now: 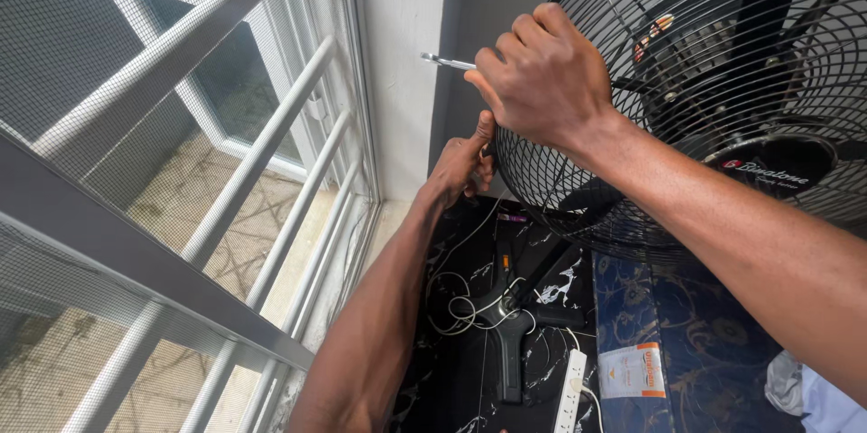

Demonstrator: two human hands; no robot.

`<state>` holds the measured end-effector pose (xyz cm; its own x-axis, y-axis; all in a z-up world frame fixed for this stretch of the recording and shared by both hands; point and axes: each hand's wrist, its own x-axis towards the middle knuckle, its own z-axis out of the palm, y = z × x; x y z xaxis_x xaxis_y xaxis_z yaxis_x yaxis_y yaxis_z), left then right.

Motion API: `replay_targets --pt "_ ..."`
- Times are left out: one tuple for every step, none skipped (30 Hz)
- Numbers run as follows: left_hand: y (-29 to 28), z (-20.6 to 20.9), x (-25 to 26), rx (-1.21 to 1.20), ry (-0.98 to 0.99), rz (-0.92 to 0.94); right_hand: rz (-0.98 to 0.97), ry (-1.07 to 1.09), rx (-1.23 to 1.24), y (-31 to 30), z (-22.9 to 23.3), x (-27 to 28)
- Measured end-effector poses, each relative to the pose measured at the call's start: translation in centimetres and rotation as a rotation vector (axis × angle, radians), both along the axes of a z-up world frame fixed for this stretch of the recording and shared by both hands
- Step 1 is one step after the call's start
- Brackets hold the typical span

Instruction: The person uses a wrench to loosen and tighten bolts on the front cage of a standing fan. They rotate the fan to access different bolts and adjust the cage's position. The person then retrieves a screwdriver from a sewing machine drawer and holds it near the fan.

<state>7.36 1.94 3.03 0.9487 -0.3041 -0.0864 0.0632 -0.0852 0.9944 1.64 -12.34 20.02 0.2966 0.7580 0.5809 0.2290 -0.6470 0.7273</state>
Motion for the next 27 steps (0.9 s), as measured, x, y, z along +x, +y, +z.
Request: replay_targets --pt "-0.1 -0.1 -0.1 -0.043 -0.001 -0.006 0.001 -0.015 -0.007 0.0 -0.1 0.0" --pt "-0.1 -0.2 -0.2 -0.086 -0.002 -0.011 0.018 -0.021 0.001 0.0 -0.1 0.0" --pt "-0.1 -0.1 -0.3 -0.127 -0.002 -0.02 0.031 -0.027 0.011 0.1 -0.2 0.0" --pt "-0.2 -0.1 -0.3 -0.142 -0.003 0.003 0.044 -0.034 0.021 0.1 -0.2 0.0" --pt "-0.4 -0.2 -0.4 -0.158 -0.002 0.02 0.043 -0.032 0.027 0.1 -0.3 0.0" --pt "-0.5 -0.2 -0.5 -0.173 0.0 0.038 0.043 -0.031 0.034 0.1 -0.3 0.1" --pt "-0.8 -0.2 -0.5 -0.156 -0.002 0.053 0.04 -0.031 0.039 0.0 -0.3 0.1" --pt "-0.9 -0.2 -0.4 -0.138 -0.004 0.068 0.044 -0.031 0.043 -0.1 -0.3 0.1" --pt "-0.8 -0.2 -0.4 -0.121 -0.007 0.087 0.051 -0.031 0.046 -0.1 -0.4 0.2" --pt "-0.8 -0.3 -0.3 -0.126 -0.02 0.094 0.057 -0.031 0.05 -0.1 -0.5 0.3" --pt "-0.7 -0.4 -0.1 -0.13 -0.033 0.105 0.057 -0.033 0.052 -0.1 -0.5 0.4" --pt "-0.8 -0.5 0.0 -0.134 -0.047 0.116 0.057 -0.036 0.053 -0.2 -0.5 0.5" --pt "-0.8 -0.6 0.1 -0.131 -0.057 0.128 0.061 -0.038 0.055 -0.2 -0.5 0.6" --pt "-0.8 -0.8 0.2 -0.128 -0.068 0.141 0.059 -0.032 0.053 -0.2 -0.5 0.6" --pt "-0.8 -0.9 0.3 -0.124 -0.079 0.155 0.059 -0.027 0.053 -0.2 -0.5 0.6" --pt "-0.8 -1.0 0.3 -0.122 -0.086 0.161 0.059 -0.022 0.052 -0.2 -0.4 0.5" --pt "-1.0 -1.0 0.4 -0.121 -0.095 0.167 0.063 -0.037 0.052 -0.2 -0.3 0.5" --pt "-1.1 -1.0 0.5 -0.12 -0.104 0.172 0.067 -0.053 0.052 -0.2 -0.2 0.5" --pt "-1.2 -1.2 0.5 -0.128 -0.106 0.173 0.073 -0.066 0.051 -0.2 -0.2 0.5" --pt "-1.3 -1.3 0.5 -0.137 -0.107 0.174 0.076 -0.054 0.054 -0.3 -0.2 0.5" --pt "-1.0 -1.3 0.4 -0.142 -0.107 0.176 0.08 -0.04 0.06 -0.1 -0.3 0.6" --pt "-0.6 -1.2 0.5 -0.124 -0.074 0.129 0.084 -0.026 0.066 -0.1 -0.3 0.6" --pt "-0.3 -0.9 0.6 -0.108 -0.043 0.081 0.082 -0.021 0.061 -0.2 -0.3 0.6" --pt "0.0 -0.7 0.8 -0.092 -0.012 0.034 0.08 -0.015 0.056 -0.3 -0.3 0.7" --pt "0.4 -0.4 0.9 -0.033 -0.061 0.013 0.084 -0.009 0.055 -0.1 -0.4 0.8" --pt "0.8 -0.1 1.1 0.027 -0.109 -0.007 0.076 -0.005 0.052 -0.2 -0.4 0.8" --pt "1.2 0.2 1.4 0.087 -0.157 -0.026 0.071 -0.001 0.049 -0.1 -0.4 0.8"
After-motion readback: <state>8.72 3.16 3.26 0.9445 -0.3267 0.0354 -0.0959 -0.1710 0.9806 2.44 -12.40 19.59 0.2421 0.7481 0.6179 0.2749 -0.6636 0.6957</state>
